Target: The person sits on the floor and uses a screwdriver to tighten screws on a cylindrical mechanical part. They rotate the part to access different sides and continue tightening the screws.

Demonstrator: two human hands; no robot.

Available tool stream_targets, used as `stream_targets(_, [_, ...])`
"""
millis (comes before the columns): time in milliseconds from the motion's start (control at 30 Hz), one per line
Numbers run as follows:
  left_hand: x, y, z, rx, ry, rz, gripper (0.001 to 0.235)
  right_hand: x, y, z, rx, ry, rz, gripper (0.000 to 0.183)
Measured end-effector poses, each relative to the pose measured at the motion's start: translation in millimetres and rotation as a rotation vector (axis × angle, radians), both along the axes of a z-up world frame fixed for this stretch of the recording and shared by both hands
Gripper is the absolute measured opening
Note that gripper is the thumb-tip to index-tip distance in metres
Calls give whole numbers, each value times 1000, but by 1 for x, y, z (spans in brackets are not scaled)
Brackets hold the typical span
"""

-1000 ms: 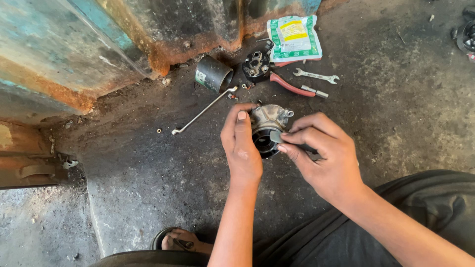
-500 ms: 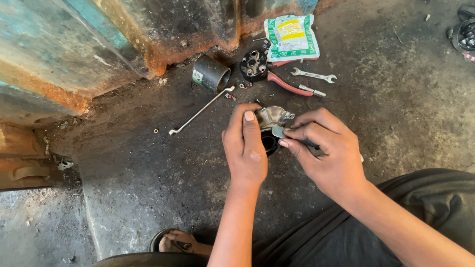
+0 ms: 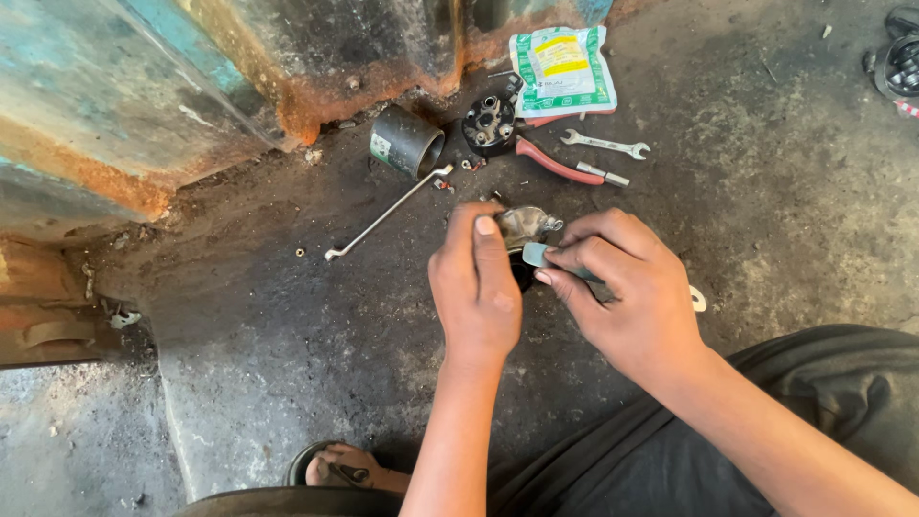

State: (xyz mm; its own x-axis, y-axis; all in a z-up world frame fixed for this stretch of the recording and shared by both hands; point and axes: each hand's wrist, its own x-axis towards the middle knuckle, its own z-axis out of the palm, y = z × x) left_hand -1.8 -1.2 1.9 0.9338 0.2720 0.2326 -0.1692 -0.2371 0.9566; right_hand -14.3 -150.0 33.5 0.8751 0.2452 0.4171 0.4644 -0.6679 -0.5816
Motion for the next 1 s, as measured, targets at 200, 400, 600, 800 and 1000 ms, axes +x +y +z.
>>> stream_targets(200, [0, 0, 2, 87, 20, -40, 27, 1, 2, -1, 44, -25, 76, 21])
stream_targets(400, [2, 1, 0, -29, 2, 5, 27, 4, -1, -1, 29, -10, 58, 22])
stream_targets(600, [-2, -2, -1, 46, 6, -62, 27, 0, 4, -3, 12, -67, 72, 21])
stream_targets(800, [1, 0, 2, -25, 53, -9, 28, 3, 0, 0, 9, -14, 15, 22])
stream_targets(1000, [-1, -2, 3, 95, -5, -6, 28, -3, 7, -2, -1, -59, 6, 22])
